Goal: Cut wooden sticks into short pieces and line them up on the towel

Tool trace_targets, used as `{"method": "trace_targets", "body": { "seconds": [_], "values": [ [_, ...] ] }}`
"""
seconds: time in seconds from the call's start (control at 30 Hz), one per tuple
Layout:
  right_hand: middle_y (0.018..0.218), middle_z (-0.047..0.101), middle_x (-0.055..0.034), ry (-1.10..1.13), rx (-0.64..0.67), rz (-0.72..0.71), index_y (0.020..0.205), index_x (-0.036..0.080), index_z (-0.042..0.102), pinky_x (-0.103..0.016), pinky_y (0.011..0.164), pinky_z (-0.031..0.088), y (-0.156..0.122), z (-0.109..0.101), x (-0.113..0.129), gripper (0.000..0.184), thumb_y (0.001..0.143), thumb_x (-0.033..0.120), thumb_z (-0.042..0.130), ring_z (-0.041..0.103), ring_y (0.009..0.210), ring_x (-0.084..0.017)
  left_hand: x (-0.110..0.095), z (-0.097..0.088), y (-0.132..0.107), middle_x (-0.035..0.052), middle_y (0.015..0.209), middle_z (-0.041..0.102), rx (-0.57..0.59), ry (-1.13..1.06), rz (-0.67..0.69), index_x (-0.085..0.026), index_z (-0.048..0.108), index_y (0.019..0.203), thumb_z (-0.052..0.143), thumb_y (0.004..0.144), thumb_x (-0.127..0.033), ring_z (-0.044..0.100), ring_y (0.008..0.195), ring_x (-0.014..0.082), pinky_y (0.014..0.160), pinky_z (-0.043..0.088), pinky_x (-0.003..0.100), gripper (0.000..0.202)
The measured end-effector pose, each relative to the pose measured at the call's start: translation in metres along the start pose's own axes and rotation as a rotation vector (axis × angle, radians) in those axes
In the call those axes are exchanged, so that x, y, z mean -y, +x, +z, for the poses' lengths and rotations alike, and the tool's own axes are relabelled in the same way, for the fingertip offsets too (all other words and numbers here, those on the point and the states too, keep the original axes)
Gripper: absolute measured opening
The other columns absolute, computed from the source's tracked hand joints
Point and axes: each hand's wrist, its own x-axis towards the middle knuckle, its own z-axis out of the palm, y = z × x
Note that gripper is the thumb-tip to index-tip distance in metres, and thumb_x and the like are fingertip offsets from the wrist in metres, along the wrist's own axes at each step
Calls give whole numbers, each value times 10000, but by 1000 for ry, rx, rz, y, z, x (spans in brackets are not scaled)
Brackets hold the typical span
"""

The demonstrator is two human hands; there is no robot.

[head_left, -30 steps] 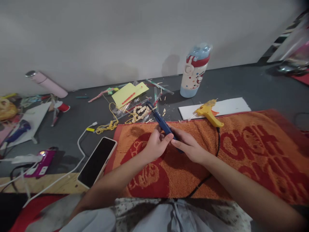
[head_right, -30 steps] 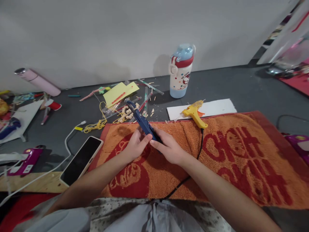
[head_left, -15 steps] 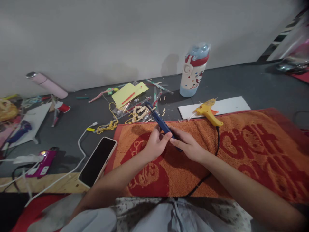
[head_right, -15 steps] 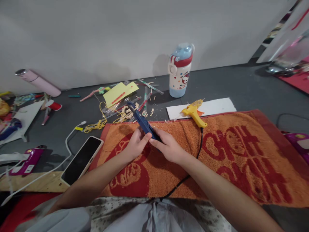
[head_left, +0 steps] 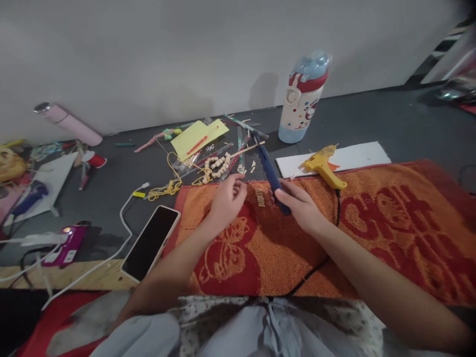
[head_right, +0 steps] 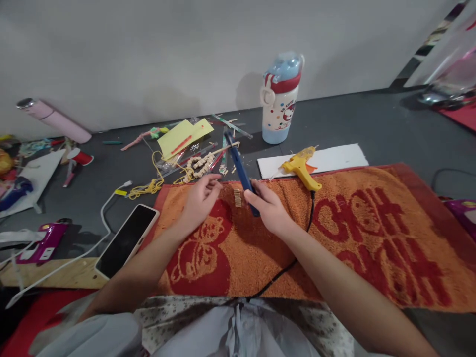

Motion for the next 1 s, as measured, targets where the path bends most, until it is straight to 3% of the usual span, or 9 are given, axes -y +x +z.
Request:
{"method": "trace_targets", "body": {
  "seconds": [0.13, 0.27, 0.67, 0.87, 1.0],
  "values": [
    [761, 605, -22, 93, -39, 19, 844, 212, 563, -318, 623, 477, 6, -7, 1, 325, 771, 525, 609, 574, 656, -170, 23, -17, 18, 22, 751, 602, -88, 411, 47, -172, 623, 924, 523, 800, -159, 556, 688, 153, 665, 430, 285, 160],
    [817, 635, -41, 110, -50, 21, 848, 217, 573, -341, 663, 511, 7, -10, 0, 319, 765, 523, 617, 618, 723, -194, 37, -22, 26, 38, 776, 620, -85, 587, 149, -191, 676, 852, 532, 830, -186, 574, 752, 174, 706, 430, 290, 146],
    [808, 604, -35, 82, -37, 29, 882, 231, 564, -351, 708, 510, 3, -10, 4, 288, 785, 499, 604, 588, 709, -187, 35, -16, 25, 71, 895, 641, -56, 666, 213, -172, 667, 914, 494, 893, -238, 597, 823, 189, 757, 449, 312, 187],
    [812, 609, -27, -129, -46, -3, 1026, 199, 568, -342, 693, 478, 3, -14, -2, 346, 826, 481, 561, 572, 721, -186, 23, -14, 16, 72, 891, 639, -225, 594, 371, -190, 595, 963, 496, 897, -248, 583, 860, 191, 821, 446, 336, 132],
    [959, 654, -75, -302, 42, -22, 1116, 185, 576, -403, 816, 467, 1, -15, -2, 398, 837, 466, 543, 603, 887, -253, 17, -16, 14, 105, 1033, 621, -291, 566, 427, -188, 568, 1062, 525, 894, -323, 544, 1013, 232, 936, 407, 391, 220]
  ]
}}
